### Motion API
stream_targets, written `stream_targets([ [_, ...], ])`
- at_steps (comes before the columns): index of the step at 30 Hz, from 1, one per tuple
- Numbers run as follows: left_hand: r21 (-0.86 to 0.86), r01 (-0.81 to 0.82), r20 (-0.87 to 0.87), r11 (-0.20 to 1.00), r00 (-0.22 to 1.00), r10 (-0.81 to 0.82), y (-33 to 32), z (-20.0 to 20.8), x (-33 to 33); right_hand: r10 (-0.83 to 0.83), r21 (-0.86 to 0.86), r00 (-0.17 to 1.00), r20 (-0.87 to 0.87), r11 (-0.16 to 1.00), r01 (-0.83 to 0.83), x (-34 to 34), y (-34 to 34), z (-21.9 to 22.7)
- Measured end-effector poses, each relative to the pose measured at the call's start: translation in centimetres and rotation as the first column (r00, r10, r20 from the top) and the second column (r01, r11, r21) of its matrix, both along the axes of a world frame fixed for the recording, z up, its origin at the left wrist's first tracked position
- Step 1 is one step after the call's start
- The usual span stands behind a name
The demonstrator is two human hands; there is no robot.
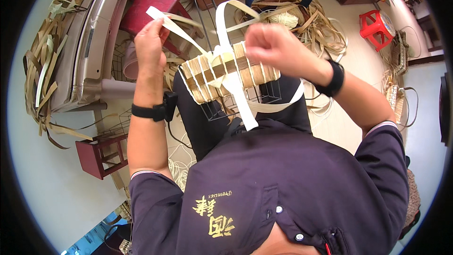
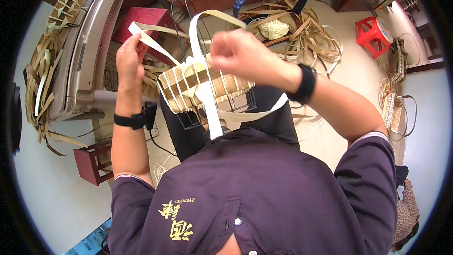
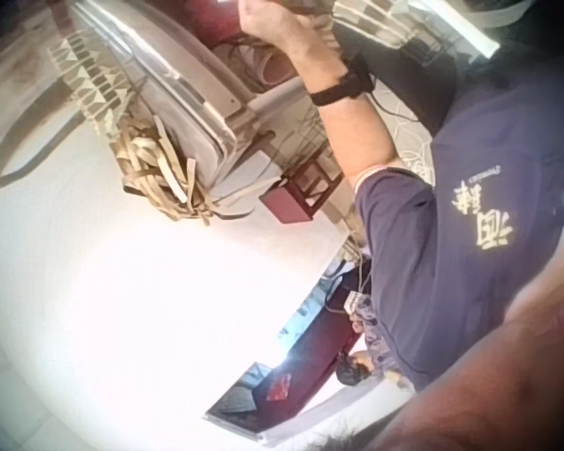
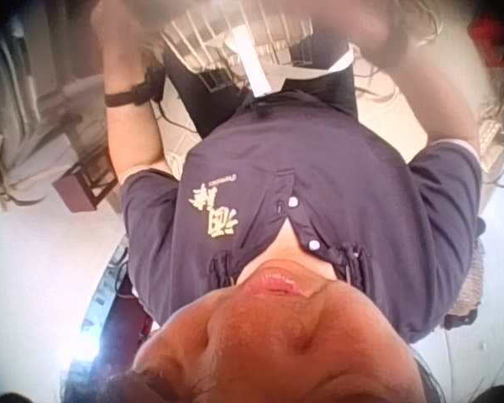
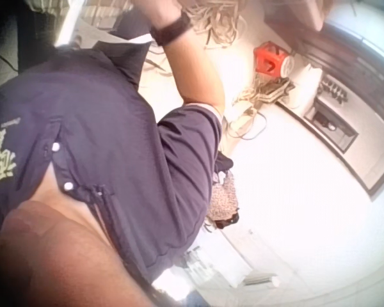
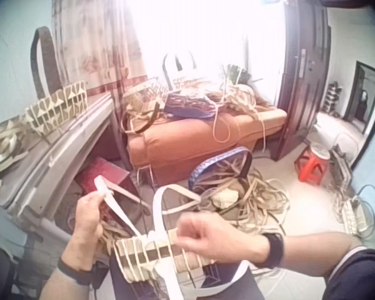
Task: The person weaves a structural framework for a basket using long strips of bamboo or similar plant fiber, threading a horizontal strip through vertical supports on a wire frame.
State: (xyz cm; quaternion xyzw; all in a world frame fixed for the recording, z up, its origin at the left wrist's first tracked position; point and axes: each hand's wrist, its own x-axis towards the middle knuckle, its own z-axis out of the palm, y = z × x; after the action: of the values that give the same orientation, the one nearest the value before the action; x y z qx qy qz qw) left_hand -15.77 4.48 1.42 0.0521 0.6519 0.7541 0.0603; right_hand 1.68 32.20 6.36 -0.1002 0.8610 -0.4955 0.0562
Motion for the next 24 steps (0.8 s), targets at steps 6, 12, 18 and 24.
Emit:
stream_targets([
  [6,-0.242,0.546,0.196,0.802,0.837,-0.511,1.7,1.0,3.8,0.366,0.270,0.927,-0.086,0.904,-0.332,9.2,0.8,-1.9],
  [12,-0.420,0.567,0.195,0.709,0.819,-0.539,2.1,2.2,5.3,0.345,0.440,0.895,-0.282,0.875,-0.199,11.0,-0.8,-3.8],
  [18,-0.231,0.118,-0.169,0.966,0.973,-0.159,0.6,2.0,0.0,0.456,0.397,0.848,-0.272,0.855,-0.333,10.5,-1.9,-4.4],
  [24,-0.267,0.420,0.083,0.867,0.907,-0.413,0.3,1.3,1.6,0.486,0.355,0.848,-0.210,0.846,-0.397,10.6,-2.0,-5.1],
])
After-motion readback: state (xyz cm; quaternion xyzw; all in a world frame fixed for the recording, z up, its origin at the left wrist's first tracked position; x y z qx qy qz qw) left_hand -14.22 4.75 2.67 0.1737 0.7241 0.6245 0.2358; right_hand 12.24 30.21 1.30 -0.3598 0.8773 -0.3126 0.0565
